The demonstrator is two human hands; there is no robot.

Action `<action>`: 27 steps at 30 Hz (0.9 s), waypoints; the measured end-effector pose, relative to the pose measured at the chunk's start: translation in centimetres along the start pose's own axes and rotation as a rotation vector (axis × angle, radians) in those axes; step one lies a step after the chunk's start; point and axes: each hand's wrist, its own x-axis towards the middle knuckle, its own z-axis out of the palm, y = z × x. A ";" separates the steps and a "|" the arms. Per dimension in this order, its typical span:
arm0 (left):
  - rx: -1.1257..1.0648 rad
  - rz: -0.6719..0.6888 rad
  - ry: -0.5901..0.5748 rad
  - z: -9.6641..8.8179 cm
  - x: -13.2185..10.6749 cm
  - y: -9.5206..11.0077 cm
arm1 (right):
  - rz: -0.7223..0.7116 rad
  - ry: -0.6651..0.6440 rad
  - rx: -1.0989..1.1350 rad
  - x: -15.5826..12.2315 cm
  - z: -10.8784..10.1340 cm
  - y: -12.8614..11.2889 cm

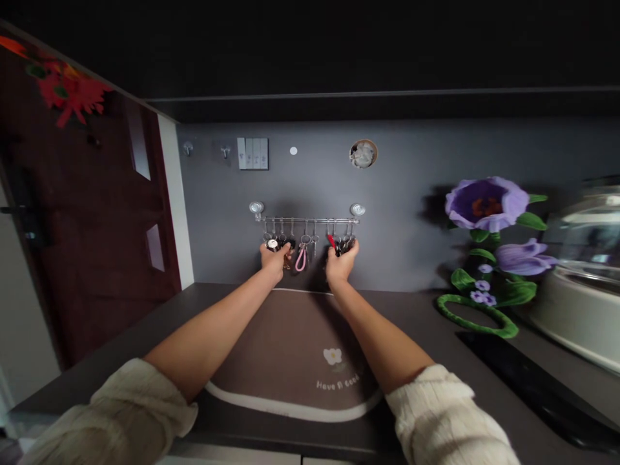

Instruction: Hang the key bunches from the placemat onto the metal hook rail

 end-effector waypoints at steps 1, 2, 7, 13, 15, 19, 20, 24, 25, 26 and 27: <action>-0.013 -0.029 -0.011 -0.1 0.0 0.4 | 0.011 -0.001 0.019 0.1 -0.3 -0.2; -0.031 -0.056 -0.023 -0.2 -0.1 0.8 | 0.022 -0.004 0.040 0.2 -0.6 -0.5; -0.169 -0.077 -0.064 -0.1 -0.2 3.7 | 0.006 0.006 0.129 1.0 -1.2 -2.5; -0.146 -0.013 -0.137 1.3 0.3 7.5 | -0.042 0.012 0.166 2.9 -0.7 -6.0; -0.137 -0.006 -0.161 1.5 0.3 8.4 | -0.052 -0.004 0.162 3.4 -0.8 -7.2; -0.117 0.006 -0.228 0.1 -0.6 9.0 | 0.001 -0.213 0.119 2.9 -2.4 -8.4; -0.101 -0.002 -0.240 -0.6 -1.1 8.9 | 0.046 -0.294 0.100 2.3 -3.2 -8.4; -0.016 -0.098 -0.249 -4.0 -3.9 7.0 | 0.312 -0.618 -0.050 -1.2 -6.6 -7.3; 0.012 -0.149 -0.237 -4.8 -4.7 6.3 | 0.370 -0.685 -0.113 -2.2 -7.4 -6.9; 0.041 -0.202 -0.228 -5.7 -5.4 5.5 | 0.414 -0.747 -0.181 -3.1 -8.0 -6.4; 0.071 -0.251 -0.211 -6.5 -6.0 4.7 | 0.436 -0.786 -0.254 -3.8 -8.4 -5.9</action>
